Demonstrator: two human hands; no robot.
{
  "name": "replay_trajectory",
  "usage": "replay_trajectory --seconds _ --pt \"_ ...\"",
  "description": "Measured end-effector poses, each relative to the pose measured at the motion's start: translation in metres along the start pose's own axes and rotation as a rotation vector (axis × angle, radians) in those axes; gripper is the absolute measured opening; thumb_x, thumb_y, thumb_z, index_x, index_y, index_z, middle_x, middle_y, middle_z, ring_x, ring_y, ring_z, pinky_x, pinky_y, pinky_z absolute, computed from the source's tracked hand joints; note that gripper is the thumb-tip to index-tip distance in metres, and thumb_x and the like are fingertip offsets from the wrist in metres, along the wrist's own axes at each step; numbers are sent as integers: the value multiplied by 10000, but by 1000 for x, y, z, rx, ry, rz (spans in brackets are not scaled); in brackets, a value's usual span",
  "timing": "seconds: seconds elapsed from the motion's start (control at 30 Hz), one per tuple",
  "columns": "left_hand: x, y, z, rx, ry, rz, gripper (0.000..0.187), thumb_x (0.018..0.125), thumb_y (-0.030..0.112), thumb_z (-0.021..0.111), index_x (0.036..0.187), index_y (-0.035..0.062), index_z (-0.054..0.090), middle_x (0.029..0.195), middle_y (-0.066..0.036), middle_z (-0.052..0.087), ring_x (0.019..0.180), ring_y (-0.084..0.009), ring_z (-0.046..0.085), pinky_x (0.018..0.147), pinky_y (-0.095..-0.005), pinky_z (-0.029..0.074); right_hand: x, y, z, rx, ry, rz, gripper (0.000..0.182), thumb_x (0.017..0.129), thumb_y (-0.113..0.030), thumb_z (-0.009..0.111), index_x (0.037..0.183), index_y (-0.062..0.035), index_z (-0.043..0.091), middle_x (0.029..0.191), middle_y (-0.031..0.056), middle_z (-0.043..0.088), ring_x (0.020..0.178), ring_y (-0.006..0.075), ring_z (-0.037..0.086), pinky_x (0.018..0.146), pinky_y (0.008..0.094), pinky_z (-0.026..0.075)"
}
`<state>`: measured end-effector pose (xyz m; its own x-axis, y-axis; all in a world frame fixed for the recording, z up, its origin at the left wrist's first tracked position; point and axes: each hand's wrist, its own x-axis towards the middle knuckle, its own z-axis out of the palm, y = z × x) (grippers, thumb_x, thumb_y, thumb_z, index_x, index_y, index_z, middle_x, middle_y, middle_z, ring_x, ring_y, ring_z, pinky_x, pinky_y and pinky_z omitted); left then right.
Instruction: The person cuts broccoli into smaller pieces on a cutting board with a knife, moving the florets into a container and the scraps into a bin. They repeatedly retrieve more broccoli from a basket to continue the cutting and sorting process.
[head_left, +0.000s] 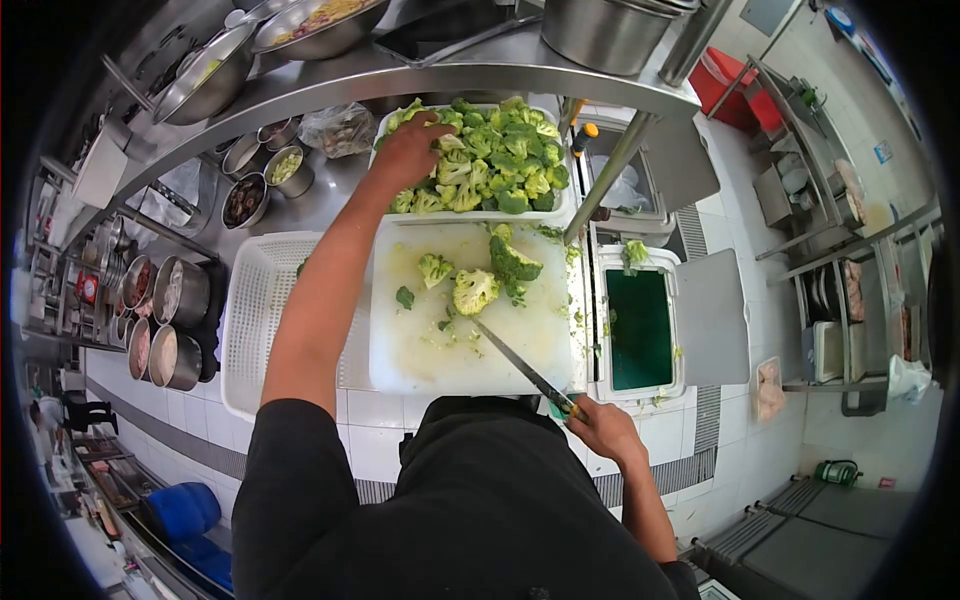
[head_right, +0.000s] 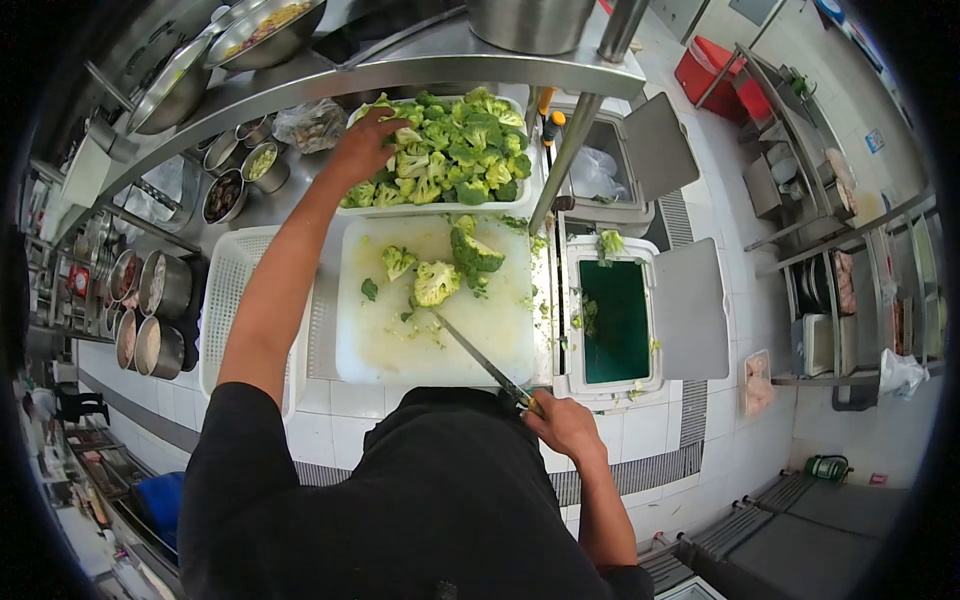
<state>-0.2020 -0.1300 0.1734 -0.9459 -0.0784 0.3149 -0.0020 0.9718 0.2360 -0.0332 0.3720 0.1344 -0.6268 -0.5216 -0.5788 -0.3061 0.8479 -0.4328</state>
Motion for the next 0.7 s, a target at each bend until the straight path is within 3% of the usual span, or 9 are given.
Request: replay_trajectory --seconds 0.17,0.23,0.3,0.37,0.5,0.57,0.7 --pt "-33 11 -9 -152 188 -1 373 915 127 654 1280 171 718 1362 -110 647 1207 -297 649 1019 -428 524 -12 13 12 132 46 43 318 948 -370 658 1109 -99 613 869 237 716 860 458 684 762 549 518" --pt "-69 25 -7 -375 27 -229 358 916 83 617 1255 125 722 1318 -119 670 1162 -294 667 979 -425 535 -15 13 9 156 41 52 311 943 -366 661 1088 -94 623 871 231 718 867 453 686 764 544 516" --pt "-107 29 14 -381 -326 -257 395 891 22 579 1252 102 718 1308 -122 673 1147 -309 664 983 -423 531 -14 9 3 213 0 34 309 941 -372 660 1067 -92 630 853 225 713 860 449 683 761 546 511" --pt "-148 5 66 -346 -266 -27 400 862 -2 567 1217 90 725 1294 -121 680 1126 -323 663 972 -424 528 -3 2 2 168 -43 -27 311 944 -377 655 1070 -94 630 849 225 710 858 451 680 763 548 509" --pt "-186 -11 97 -241 -230 -13 373 837 -14 614 1187 69 713 1173 -116 698 1006 -298 681 929 -362 542 27 -25 6 24 -73 -194 322 955 -393 641 1086 -99 628 850 229 704 857 461 672 769 557 506" --pt "-191 -5 76 -360 -322 -318 374 830 -8 654 1193 65 704 1161 -108 687 1010 -284 686 949 -347 545 39 -35 8 -16 -103 -243 327 971 -402 629 1088 -97 623 864 234 706 866 466 672 777 558 509" --pt "-231 2 46 -575 -169 -529 366 828 -14 682 1187 55 706 1145 -102 683 974 -257 685 909 -341 554 59 -51 9 -79 -206 -254 340 994 -405 603 1112 -85 601 880 237 717 881 464 684 783 559 518"
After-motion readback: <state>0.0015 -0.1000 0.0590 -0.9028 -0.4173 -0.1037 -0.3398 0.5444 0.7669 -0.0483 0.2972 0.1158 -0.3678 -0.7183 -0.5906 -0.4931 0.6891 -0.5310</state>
